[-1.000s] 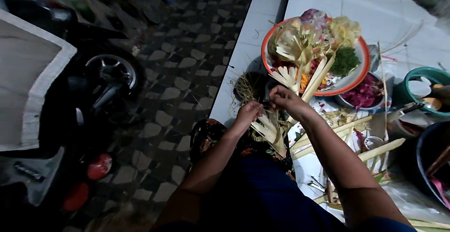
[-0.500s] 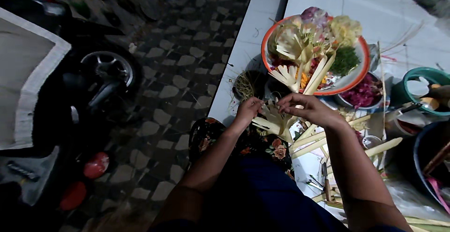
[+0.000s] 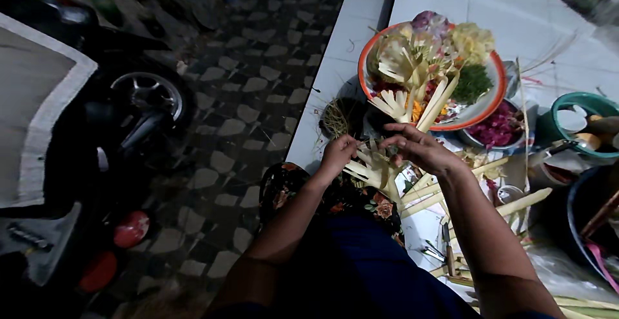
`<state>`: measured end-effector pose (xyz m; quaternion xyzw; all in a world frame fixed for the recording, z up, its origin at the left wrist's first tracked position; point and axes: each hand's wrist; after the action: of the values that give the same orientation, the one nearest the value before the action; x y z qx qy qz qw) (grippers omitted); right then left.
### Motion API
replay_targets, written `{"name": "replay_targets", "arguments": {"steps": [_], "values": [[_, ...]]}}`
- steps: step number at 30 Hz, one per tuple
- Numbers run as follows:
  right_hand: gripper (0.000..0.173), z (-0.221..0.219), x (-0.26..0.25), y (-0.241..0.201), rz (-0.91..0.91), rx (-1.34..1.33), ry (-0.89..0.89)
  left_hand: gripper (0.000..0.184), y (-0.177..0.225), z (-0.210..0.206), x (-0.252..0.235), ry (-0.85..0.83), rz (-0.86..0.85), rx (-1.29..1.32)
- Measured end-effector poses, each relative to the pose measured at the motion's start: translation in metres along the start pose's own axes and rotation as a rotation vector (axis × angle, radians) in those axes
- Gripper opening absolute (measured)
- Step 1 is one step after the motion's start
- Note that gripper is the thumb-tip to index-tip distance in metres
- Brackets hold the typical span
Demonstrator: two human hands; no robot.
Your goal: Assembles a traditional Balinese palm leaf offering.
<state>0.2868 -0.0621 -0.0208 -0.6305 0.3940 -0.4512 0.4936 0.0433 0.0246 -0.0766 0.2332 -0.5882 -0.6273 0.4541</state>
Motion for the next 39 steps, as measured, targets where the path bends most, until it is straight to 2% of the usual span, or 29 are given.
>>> {"name": "replay_targets", "arguments": {"steps": [3, 6, 10, 14, 19, 22, 24, 27, 32, 35, 39], "values": [[0.047, -0.002, -0.001, -0.003, 0.005, 0.061, -0.004, 0.029, 0.002, 0.004, 0.002, 0.046, -0.084, -0.163], [0.043, -0.003, -0.002, -0.003, 0.028, 0.099, -0.012, 0.037, 0.003, 0.005, 0.005, 0.167, -0.345, -0.349], [0.041, -0.008, -0.005, -0.005, 0.036, 0.117, -0.016, 0.036, 0.023, -0.002, 0.014, 0.137, -0.588, -0.584], [0.039, -0.011, -0.008, -0.005, 0.059, 0.134, -0.020, 0.023, 0.024, -0.008, 0.011, 0.058, -0.578, -0.617], [0.037, -0.006, 0.015, -0.014, 0.070, 0.290, -0.051, 0.029, 0.018, 0.004, 0.008, 0.080, -0.462, -0.364], [0.034, 0.003, 0.043, -0.004, 0.105, 0.335, 0.000, 0.031, 0.014, 0.011, 0.010, 0.075, -0.392, -0.205], [0.033, 0.010, 0.057, 0.018, 0.139, 0.256, 0.132, 0.035, 0.012, 0.014, 0.012, 0.052, -0.348, -0.145], [0.034, -0.001, 0.063, 0.049, 0.092, 0.312, 0.482, 0.038, 0.012, 0.014, 0.015, 0.044, -0.318, -0.109], [0.073, -0.044, 0.037, 0.089, -0.012, 0.569, 0.559, 0.035, 0.015, 0.011, 0.014, 0.040, -0.386, -0.106], [0.066, -0.062, 0.019, 0.096, -0.011, 0.734, 0.627, 0.033, 0.021, 0.014, 0.013, 0.121, -0.502, -0.088], [0.051, -0.063, 0.008, 0.096, -0.023, 0.769, 0.658, 0.027, 0.037, 0.029, 0.019, 0.230, -0.581, -0.077]]}}
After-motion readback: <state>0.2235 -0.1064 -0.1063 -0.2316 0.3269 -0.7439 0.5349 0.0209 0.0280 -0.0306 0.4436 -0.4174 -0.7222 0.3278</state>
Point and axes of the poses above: each hand's wrist, its own x-axis away from the middle knuckle, its own z-axis out of the back of the hand, y = z × x, and after that the axes turned 4 degrees about x, right-handed
